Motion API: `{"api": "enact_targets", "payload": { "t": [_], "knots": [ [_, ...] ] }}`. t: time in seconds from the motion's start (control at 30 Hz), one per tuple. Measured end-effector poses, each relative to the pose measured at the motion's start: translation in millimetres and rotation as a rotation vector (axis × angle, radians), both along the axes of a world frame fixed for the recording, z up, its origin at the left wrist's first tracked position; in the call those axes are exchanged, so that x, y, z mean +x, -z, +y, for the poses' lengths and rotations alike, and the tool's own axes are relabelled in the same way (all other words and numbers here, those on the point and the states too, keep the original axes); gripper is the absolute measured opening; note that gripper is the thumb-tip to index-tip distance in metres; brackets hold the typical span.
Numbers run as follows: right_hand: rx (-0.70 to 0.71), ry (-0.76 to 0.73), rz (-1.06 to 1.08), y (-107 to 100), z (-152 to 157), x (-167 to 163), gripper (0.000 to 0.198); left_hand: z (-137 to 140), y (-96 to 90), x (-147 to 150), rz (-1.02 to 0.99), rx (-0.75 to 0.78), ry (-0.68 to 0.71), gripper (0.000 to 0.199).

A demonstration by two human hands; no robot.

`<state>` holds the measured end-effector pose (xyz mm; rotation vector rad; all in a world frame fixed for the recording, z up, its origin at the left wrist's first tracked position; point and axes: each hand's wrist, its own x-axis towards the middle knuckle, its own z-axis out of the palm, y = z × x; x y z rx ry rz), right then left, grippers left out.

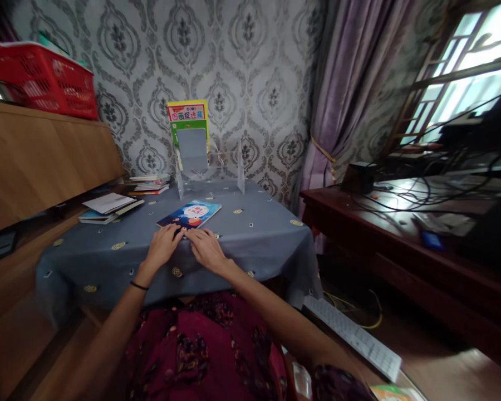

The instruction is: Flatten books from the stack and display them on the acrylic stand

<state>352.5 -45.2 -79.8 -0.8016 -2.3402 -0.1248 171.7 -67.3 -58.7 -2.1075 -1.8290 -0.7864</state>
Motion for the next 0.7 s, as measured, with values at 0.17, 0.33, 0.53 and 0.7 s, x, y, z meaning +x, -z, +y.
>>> {"api": "enact_targets", "payload": {
  "t": [0.17, 0.33, 0.53, 0.7],
  "knots": [
    [-0.039, 0.065, -0.003, -11, 6, 7, 0.033, 0, -0.7, -1, -0.016, -0.014, -0.004, 0.032],
    [-0.081, 0.092, -0.020, -21, 11, 8, 0.031, -1, -0.8, 0, -0.015, -0.030, -0.010, 0.032],
    [-0.125, 0.114, -0.048, -29, 25, 15, 0.033, -2, -0.9, 1, -0.026, -0.040, -0.021, 0.032],
    [-0.131, 0.128, -0.080, -31, 35, 19, 0.033, -2, -2.7, 2, -0.035, -0.053, -0.018, 0.032]
  ]
}}
